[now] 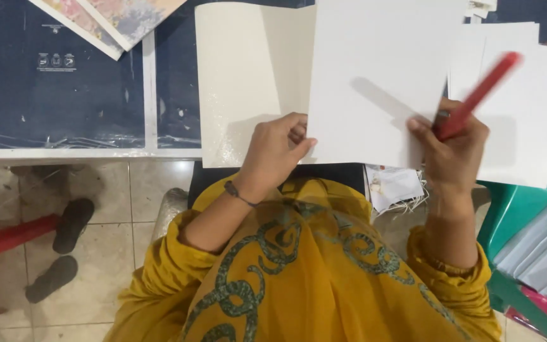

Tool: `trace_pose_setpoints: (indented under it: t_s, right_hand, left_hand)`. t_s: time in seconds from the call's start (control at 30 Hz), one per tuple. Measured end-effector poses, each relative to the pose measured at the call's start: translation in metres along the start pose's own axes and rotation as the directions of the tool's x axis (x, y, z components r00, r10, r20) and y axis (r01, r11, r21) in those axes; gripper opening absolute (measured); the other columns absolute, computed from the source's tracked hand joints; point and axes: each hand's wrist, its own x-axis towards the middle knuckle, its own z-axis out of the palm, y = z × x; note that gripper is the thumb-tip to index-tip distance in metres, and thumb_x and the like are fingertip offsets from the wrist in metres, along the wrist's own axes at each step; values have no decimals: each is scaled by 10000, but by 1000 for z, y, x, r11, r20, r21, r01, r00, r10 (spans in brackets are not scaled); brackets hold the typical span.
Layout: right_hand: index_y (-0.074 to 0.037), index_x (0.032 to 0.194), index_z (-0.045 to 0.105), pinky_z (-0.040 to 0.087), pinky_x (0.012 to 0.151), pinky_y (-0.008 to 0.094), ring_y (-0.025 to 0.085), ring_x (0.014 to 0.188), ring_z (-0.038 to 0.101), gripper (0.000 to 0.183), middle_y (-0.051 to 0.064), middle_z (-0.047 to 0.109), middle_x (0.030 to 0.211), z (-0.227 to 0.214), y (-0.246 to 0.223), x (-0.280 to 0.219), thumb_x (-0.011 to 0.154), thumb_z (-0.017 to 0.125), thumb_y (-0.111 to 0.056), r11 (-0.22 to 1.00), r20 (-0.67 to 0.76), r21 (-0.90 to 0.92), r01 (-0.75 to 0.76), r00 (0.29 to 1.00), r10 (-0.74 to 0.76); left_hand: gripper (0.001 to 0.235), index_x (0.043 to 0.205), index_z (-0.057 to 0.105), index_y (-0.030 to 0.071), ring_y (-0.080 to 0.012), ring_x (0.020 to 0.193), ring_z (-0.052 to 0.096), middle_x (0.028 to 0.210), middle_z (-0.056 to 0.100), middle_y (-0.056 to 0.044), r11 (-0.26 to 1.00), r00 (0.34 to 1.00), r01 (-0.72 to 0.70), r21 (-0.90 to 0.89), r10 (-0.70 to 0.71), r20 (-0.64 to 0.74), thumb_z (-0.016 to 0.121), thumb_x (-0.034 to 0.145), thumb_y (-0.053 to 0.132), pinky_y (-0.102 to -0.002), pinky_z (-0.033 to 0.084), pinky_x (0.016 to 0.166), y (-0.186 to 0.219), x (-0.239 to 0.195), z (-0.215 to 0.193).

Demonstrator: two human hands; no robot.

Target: The person inserts a stack of white paper sheets into a floral-patterned book cover, then folds the cover over the pages and presses down on the spine to secure the binding. This process is repeated for multiple books on a dark blue table.

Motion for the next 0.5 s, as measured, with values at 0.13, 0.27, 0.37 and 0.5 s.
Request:
trace_pose_setpoints:
  t_s: [0.13,0.27,0.37,0.5]
  right_hand:
    - [-121,758,448,321,672,224,79,729,363,518,-56,391,751,11,-6,9,989,899,-15,990,79,-92,110,992,-103]
    - [-127,760,411,244,660,240,99,718,274,540,-55,317,752,15,-6,8,961,911,-108,986,126,-126,109,988,-93]
    - [-114,808,467,289,665,243,110,730,305,491,-45,353,777,16,2,11,960,933,-135,985,129,-142,94,989,-76]
    - [-118,788,455,287,644,261,122,718,303,514,-36,368,768,16,6,12,954,936,-185,982,135,-170,78,989,-56]
  left_hand:
    - [279,863,657,152,-225,790,620,825,739,33,911,978,-160,380,200,-67,910,812,259,-389,432,794,-15,0,6]
    - [403,1101,774,158,-276,976,507,1052,673,-40,833,980,-101,543,178,-92,908,783,367,-416,395,795,-26,-3,10]
    - [408,1078,775,174,-272,994,500,1068,680,-12,822,974,-113,558,203,-102,924,759,379,-419,374,797,-28,-2,10]
    - [428,1093,771,182,-264,1011,495,1078,682,21,805,975,-107,584,201,-98,918,757,402,-422,346,805,-29,-3,12]
